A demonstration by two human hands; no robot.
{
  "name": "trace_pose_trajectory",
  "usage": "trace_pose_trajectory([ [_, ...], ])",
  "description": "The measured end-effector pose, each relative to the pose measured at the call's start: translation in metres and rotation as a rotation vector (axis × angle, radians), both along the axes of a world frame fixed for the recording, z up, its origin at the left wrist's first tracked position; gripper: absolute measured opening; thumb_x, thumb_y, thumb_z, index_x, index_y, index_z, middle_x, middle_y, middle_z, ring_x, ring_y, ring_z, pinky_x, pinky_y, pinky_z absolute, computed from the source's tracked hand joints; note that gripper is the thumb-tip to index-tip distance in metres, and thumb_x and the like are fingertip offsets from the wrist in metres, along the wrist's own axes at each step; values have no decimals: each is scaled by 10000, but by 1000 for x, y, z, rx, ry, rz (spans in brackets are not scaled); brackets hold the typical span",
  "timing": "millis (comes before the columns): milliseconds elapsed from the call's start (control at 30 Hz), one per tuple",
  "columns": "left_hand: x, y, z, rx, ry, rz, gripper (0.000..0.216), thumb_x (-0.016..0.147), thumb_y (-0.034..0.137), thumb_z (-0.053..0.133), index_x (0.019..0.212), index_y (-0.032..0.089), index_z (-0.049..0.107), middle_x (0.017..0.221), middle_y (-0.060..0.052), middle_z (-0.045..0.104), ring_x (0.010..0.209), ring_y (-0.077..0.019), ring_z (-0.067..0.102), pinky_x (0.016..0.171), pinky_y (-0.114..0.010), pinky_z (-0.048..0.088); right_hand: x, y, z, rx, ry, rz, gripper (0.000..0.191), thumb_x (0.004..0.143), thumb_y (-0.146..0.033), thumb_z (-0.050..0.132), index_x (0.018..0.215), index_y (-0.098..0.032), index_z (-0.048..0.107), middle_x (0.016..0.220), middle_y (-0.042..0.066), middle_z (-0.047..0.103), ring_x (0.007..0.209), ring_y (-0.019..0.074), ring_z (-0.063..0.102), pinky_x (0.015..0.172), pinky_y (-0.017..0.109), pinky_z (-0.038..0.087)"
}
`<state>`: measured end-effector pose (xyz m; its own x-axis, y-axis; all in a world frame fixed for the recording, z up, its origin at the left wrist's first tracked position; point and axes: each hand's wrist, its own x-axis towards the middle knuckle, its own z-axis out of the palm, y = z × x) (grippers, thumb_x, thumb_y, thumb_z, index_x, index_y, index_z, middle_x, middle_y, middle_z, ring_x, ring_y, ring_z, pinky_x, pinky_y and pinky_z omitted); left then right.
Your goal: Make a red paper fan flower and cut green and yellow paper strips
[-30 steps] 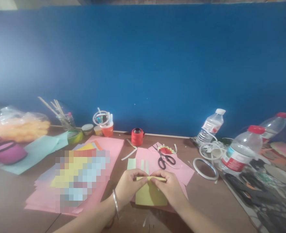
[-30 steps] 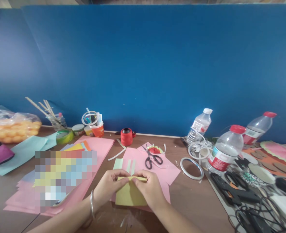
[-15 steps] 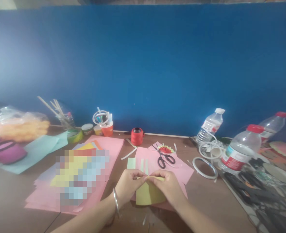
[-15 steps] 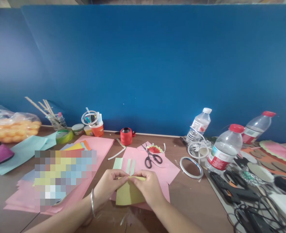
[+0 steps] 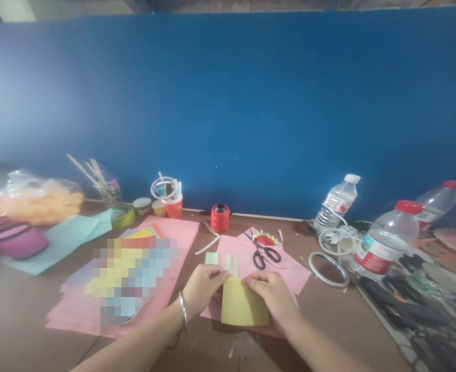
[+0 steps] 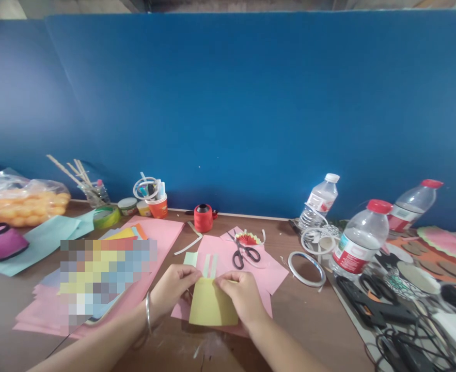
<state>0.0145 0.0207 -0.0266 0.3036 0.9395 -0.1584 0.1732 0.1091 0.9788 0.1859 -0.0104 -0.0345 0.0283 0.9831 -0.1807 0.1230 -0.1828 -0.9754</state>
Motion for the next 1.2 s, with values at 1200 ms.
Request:
trace_pose_trajectory([
  [1200, 3, -3, -1, -95, -77, 15, 219, 727, 310, 491, 645, 123, 569, 525, -6, 578, 442, -118, 560, 424, -219, 446, 7, 4, 12, 38, -226, 210, 175, 675, -254, 561, 621, -130, 673, 644, 31, 665, 623, 161, 559, 544, 217, 366],
])
